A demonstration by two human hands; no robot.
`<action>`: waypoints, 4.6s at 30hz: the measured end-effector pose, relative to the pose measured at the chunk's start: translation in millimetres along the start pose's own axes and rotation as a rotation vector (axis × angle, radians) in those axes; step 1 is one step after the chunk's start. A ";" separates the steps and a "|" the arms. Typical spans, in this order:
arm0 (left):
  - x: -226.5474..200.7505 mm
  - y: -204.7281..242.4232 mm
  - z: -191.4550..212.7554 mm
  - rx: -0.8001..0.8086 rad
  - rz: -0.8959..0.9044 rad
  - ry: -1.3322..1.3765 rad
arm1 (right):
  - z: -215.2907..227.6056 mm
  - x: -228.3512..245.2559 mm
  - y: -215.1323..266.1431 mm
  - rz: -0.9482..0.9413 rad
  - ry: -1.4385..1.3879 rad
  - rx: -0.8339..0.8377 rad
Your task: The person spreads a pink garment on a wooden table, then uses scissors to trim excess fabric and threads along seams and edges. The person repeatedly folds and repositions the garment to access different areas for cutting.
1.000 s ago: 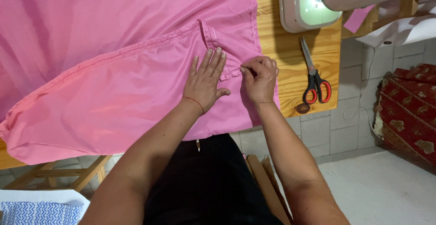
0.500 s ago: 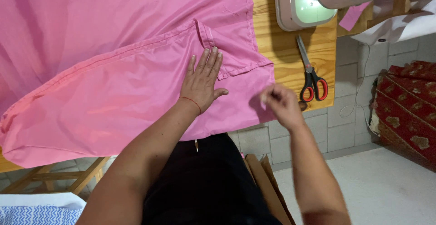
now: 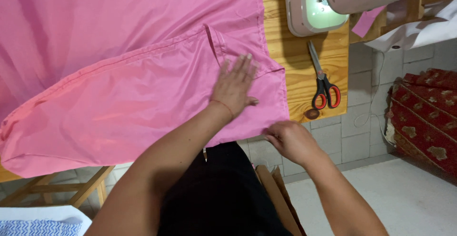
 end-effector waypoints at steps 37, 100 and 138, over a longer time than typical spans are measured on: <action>334.0 398.5 23.1 -0.684 0.484 -0.065 | -11.9 61.9 -132.3 0.353 0.751 -0.826; 574.3 49.3 300.7 -0.567 0.422 -0.068 | 233.2 67.1 -541.4 0.295 0.261 -1.186; 696.3 42.0 282.8 -0.426 0.813 -0.250 | 219.3 73.6 -624.2 -0.039 0.676 -0.654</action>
Point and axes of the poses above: each hand's wrist, its own y-axis away from the middle knuckle, its own z-axis out of the back of the hand, x = y × z, the point moved 8 cm from there along -y, towards the middle knuckle, and after that the axes turned 10 degrees about -x, right-handed, at the moved point
